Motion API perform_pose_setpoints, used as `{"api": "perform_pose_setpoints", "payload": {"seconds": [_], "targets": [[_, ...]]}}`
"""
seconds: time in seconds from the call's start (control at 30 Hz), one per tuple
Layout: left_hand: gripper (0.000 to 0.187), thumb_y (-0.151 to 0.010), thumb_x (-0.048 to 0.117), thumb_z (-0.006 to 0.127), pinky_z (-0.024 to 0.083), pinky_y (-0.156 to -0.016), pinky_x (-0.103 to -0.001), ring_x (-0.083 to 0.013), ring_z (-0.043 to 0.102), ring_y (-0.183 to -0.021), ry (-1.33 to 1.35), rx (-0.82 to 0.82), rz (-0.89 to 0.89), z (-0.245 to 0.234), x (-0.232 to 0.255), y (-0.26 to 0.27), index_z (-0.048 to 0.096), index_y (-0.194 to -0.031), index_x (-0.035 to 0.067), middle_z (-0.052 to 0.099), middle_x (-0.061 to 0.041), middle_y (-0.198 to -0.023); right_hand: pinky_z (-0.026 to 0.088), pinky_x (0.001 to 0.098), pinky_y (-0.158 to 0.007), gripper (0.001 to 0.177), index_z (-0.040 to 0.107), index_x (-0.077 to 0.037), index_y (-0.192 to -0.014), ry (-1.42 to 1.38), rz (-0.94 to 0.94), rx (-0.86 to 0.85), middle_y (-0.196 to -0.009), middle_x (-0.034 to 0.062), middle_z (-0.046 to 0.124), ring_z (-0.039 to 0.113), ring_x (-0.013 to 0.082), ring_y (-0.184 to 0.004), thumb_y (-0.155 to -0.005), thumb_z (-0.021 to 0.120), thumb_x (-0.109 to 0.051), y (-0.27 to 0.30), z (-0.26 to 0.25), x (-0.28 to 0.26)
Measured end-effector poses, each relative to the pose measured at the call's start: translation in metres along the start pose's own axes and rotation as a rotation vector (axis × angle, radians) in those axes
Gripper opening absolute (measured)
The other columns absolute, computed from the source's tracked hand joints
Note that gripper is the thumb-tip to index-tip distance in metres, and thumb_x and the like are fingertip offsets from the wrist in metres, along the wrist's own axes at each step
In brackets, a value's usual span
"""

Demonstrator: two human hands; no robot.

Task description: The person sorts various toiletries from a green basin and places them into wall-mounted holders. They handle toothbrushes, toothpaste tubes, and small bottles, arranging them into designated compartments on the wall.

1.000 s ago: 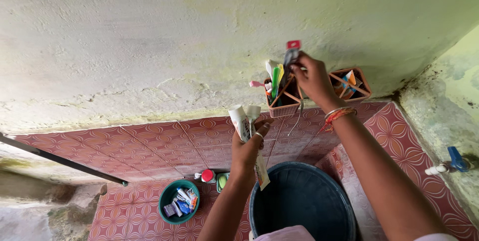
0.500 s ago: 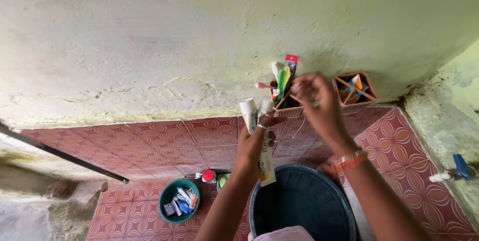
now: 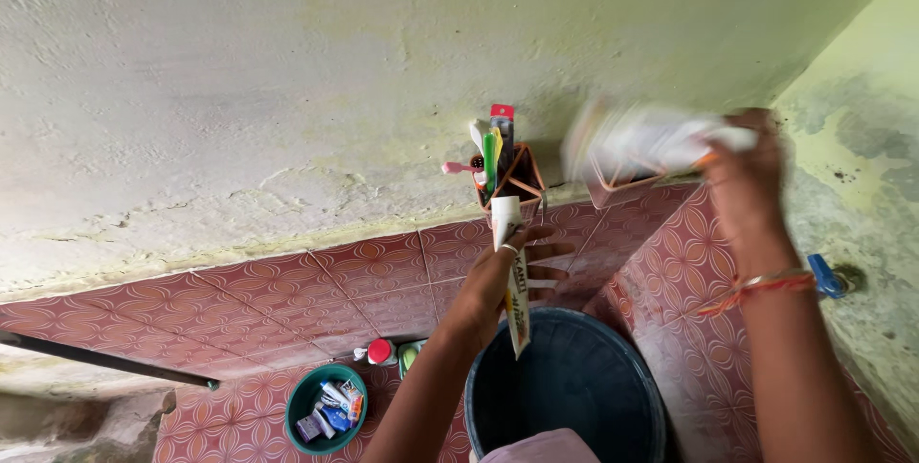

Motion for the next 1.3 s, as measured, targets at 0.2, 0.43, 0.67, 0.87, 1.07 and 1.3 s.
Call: {"api": "perform_pose_setpoints", "payload": {"seconds": [0.2,0.43,0.67,0.87,1.07,1.3], "targets": [[0.048,-0.106,0.039,0.038,0.055,-0.081,-0.034,-0.0198,0.068,-0.091,-0.012,0.023,0.0,0.001,-0.001,-0.005,0.059,-0.138,0.009,0.075,-0.01,-0.123,0.058,0.0306,-0.085,0.033,0.065,-0.011,-0.115,0.128,0.39,0.046,-0.11,0.0068,0.071,0.071,0.0151,-0.096,-0.086,0.076,-0.003,-0.018,-0.045,0.075],[0.047,-0.106,0.036,0.036,0.054,-0.083,-0.035,-0.0206,0.067,-0.093,-0.022,-0.005,0.044,0.0,-0.005,-0.012,0.058,-0.137,0.008,0.075,-0.011,-0.124,0.059,0.0317,-0.082,0.017,0.068,0.001,-0.113,0.48,-0.046,0.067,-0.106,0.0092,0.075,0.072,0.0185,-0.094,-0.096,0.071,-0.002,-0.034,-0.023,0.074],[0.046,-0.105,0.037,0.037,0.054,-0.083,-0.035,-0.02,0.067,-0.093,-0.033,0.037,0.032,-0.006,-0.007,-0.01,0.058,-0.136,0.01,0.075,-0.009,-0.124,0.059,0.0342,-0.078,0.031,0.069,0.006,-0.109,0.811,-0.352,0.032,-0.095,0.0167,0.076,0.076,0.0223,-0.087,-0.086,0.079,-0.012,-0.008,0.025,0.053],[0.046,-0.106,0.037,0.039,0.053,-0.084,-0.036,-0.0198,0.066,-0.092,-0.011,0.034,0.043,-0.006,-0.005,-0.01,0.059,-0.136,0.01,0.075,-0.01,-0.124,0.057,0.0395,-0.069,0.033,0.073,0.007,-0.095,1.031,-0.188,-0.028,-0.082,0.0222,0.074,0.075,0.031,-0.076,-0.084,0.083,-0.023,-0.016,0.02,0.071],[0.046,-0.106,0.039,0.038,0.054,-0.083,-0.036,-0.0197,0.067,-0.092,-0.019,0.044,0.049,-0.008,-0.004,-0.007,0.059,-0.134,0.01,0.075,-0.009,-0.123,0.058,0.0397,-0.068,0.034,0.073,0.006,-0.094,1.0,-0.121,-0.044,-0.083,0.0208,0.075,0.076,0.0313,-0.077,-0.08,0.082,-0.023,-0.019,0.007,0.082],[0.046,-0.106,0.039,0.039,0.052,-0.082,-0.035,-0.0198,0.065,-0.091,0.004,0.02,0.043,-0.005,-0.007,-0.005,0.059,-0.136,0.01,0.075,-0.009,-0.124,0.057,0.0437,-0.066,0.038,0.074,-0.001,-0.094,1.105,0.125,-0.154,-0.076,0.0195,0.075,0.074,0.0339,-0.068,-0.079,0.082,-0.034,-0.025,0.022,0.093]]}}
Point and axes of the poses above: each hand's wrist, its own y-axis away from the middle knuckle, its own z-axis out of the palm, x = y × z, the point moved 8 cm from there along -y, towards the middle knuckle
